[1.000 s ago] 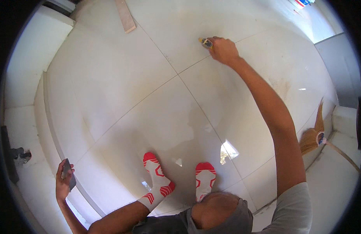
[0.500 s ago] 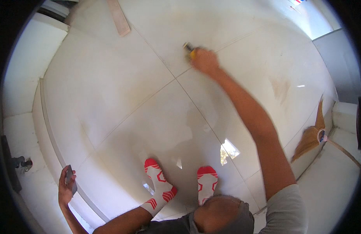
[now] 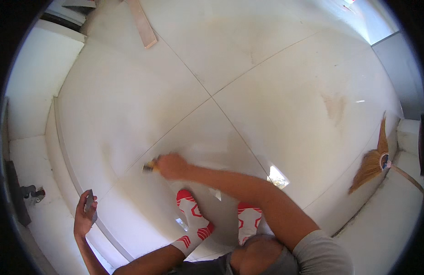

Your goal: Applying grout or adhesive to floor tile joints using a brush and a scraper spatula.

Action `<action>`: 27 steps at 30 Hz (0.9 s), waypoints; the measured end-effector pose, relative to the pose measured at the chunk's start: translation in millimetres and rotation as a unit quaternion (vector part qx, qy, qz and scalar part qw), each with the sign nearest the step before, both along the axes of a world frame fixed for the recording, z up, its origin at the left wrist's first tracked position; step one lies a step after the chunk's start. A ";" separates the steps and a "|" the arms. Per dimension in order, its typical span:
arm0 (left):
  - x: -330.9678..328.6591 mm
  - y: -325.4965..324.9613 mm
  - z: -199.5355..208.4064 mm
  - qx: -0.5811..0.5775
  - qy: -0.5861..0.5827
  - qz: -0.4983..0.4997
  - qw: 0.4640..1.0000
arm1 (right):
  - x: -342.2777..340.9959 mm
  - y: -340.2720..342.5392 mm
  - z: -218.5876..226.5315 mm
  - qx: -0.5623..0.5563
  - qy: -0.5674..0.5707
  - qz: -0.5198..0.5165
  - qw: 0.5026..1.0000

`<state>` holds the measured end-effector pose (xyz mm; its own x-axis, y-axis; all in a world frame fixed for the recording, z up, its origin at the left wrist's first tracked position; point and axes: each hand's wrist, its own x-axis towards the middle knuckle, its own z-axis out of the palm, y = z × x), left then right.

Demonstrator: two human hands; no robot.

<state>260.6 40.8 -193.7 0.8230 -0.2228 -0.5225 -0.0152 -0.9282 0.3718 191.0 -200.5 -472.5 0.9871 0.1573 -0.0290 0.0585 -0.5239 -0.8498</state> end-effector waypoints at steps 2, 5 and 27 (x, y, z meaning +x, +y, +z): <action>-0.8 6.3 -1.6 0.046 -0.007 -0.001 0.999 | 27.2 -66.3 -13.2 -0.098 0.043 -0.082 0.991; -8.5 49.4 12.0 0.022 -0.006 0.048 0.999 | 41.7 -227.7 -3.1 -0.177 0.027 -0.281 0.943; 84.2 -140.5 16.0 0.191 -0.106 -0.331 0.918 | -152.2 -280.7 102.7 -0.152 -0.143 -0.321 0.924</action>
